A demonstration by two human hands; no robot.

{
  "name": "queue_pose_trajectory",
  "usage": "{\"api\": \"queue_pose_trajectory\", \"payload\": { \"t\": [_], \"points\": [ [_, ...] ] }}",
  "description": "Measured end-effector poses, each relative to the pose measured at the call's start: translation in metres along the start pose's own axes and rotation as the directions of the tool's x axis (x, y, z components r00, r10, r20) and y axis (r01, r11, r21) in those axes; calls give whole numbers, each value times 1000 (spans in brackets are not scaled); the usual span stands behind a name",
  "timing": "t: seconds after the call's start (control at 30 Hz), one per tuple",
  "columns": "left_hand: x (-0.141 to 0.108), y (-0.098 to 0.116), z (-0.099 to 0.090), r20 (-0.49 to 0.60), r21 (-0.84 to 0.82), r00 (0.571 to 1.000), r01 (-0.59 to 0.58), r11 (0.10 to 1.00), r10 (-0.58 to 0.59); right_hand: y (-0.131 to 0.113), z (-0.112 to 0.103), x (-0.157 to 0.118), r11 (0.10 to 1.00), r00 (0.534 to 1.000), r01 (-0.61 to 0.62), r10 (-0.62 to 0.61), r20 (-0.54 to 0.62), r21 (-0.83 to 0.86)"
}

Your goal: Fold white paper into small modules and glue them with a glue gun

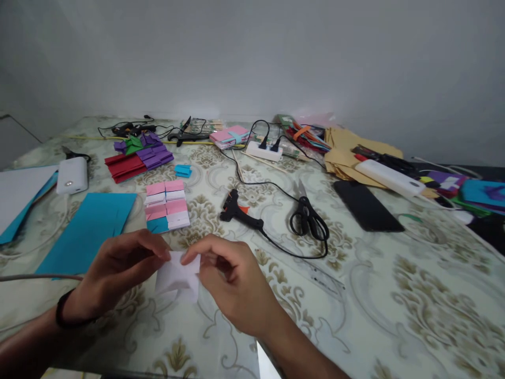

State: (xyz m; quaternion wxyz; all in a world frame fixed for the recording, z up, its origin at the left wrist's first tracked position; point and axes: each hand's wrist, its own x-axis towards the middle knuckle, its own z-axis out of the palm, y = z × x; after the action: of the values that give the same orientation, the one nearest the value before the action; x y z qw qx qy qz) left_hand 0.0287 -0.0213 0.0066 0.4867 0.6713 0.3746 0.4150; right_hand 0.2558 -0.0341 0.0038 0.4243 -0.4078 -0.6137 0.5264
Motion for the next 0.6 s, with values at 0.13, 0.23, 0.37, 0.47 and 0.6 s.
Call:
{"api": "queue_pose_trajectory", "payload": {
  "t": [0.13, 0.23, 0.37, 0.47, 0.6],
  "points": [
    [-3, -1, 0, 32, 102, 998, -56, 993, 53, -2, 2, 0, 999, 1000, 9, -9, 2, -41],
    [-3, -3, 3, -22, 160, 999, -43, 986, 47, 1, 6, 2, 993, 997, -5, -3, -71, -121],
    [1, -2, 5, -65, 150, 993, 105, 983, -96, 6, 8, 2, 992, 996, -21, 9, -90, -127],
    [5, 1, 4, -12, 147, 986, 164, 976, -164, 7, 7, 2, 989, 995, -22, 7, -98, -148],
    [5, 2, 1, 5, 176, 990, 136, 975, -139, 7, 7, 3, 985, 996, -30, 15, -86, -173]
  ]
}}
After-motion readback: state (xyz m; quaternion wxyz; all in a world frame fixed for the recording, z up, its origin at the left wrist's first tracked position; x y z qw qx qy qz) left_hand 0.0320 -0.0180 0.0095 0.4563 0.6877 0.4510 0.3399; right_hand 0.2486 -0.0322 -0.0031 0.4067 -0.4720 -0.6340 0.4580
